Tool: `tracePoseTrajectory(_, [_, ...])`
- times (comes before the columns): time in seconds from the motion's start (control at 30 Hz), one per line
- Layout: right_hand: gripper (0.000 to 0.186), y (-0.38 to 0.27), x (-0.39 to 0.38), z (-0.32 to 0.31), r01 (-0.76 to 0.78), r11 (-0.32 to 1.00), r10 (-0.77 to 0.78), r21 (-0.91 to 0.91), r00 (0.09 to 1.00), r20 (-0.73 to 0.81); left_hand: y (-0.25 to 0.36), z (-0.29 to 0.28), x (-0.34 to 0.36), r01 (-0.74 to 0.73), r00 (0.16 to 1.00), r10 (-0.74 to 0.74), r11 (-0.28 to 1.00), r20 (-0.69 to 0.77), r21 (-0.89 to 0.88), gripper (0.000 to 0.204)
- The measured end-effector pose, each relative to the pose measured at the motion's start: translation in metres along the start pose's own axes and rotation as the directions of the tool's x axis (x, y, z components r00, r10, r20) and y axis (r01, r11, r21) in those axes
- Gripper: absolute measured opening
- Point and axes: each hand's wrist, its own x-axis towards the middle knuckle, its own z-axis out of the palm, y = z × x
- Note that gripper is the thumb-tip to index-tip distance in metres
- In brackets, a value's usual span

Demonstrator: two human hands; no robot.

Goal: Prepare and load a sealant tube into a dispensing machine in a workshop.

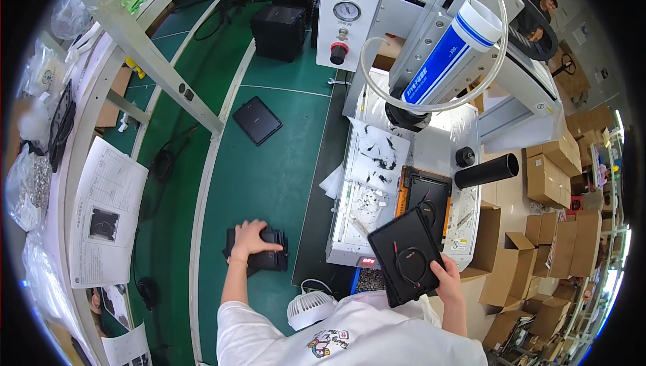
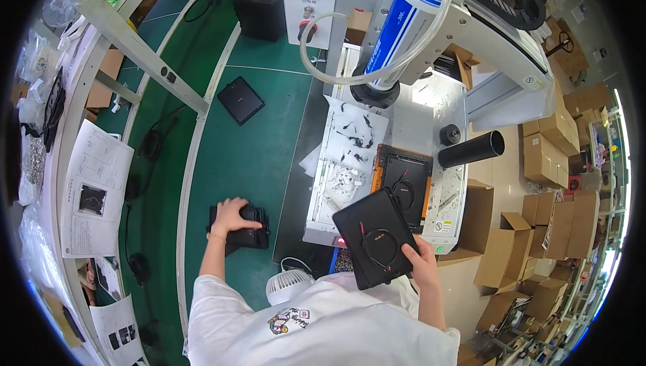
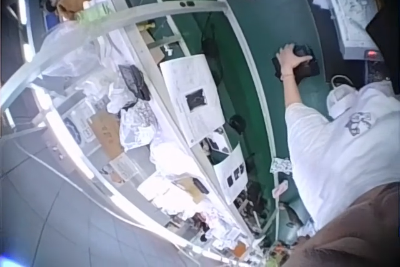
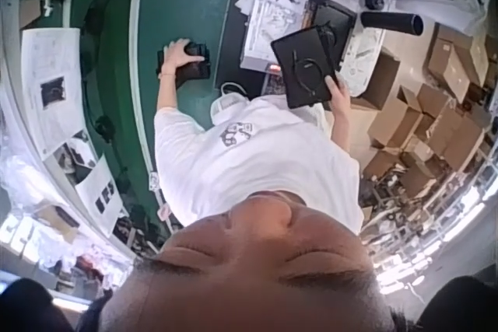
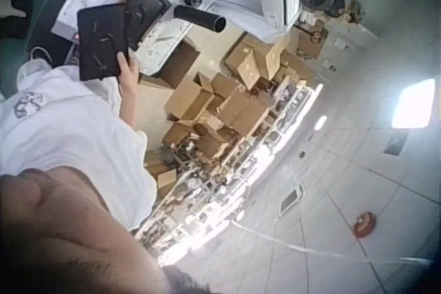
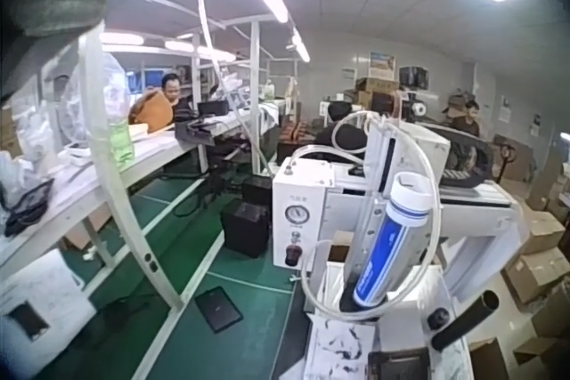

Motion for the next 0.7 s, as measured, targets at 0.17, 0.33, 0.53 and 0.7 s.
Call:
tracePoseTrajectory(0.17, [0.034, -0.008, 0.025, 0.048, -0.046, 0.992, 0.074, -0.12, 0.967, 0.244, -0.008, 0.03, -0.075, 0.019, 1.0, -0.021, 0.998, -0.02, -0.065, 0.087])
tracePoseTrajectory(0.33, [0.03, 0.004, 0.046, 0.095, 0.008, 0.951, 0.143, -0.308, 0.875, 0.462, 0.046, -0.016, -0.104, -0.131, 0.932, 0.081, 0.984, -0.353, -0.122, 0.133])
tracePoseTrajectory(0.53, [0.031, 0.039, 0.056, 0.143, 0.266, 0.853, 0.157, -0.449, 0.689, 0.707, 0.139, -0.081, -0.114, -0.658, 0.713, 0.694, 0.712, -0.102, 0.243, 0.103])
tracePoseTrajectory(0.7, [0.061, 0.073, 0.068, 0.147, 0.382, 0.814, 0.064, -0.438, 0.691, 0.72, 0.143, -0.073, -0.096, -0.736, 0.657, 0.752, 0.623, 0.056, 0.263, 0.113])
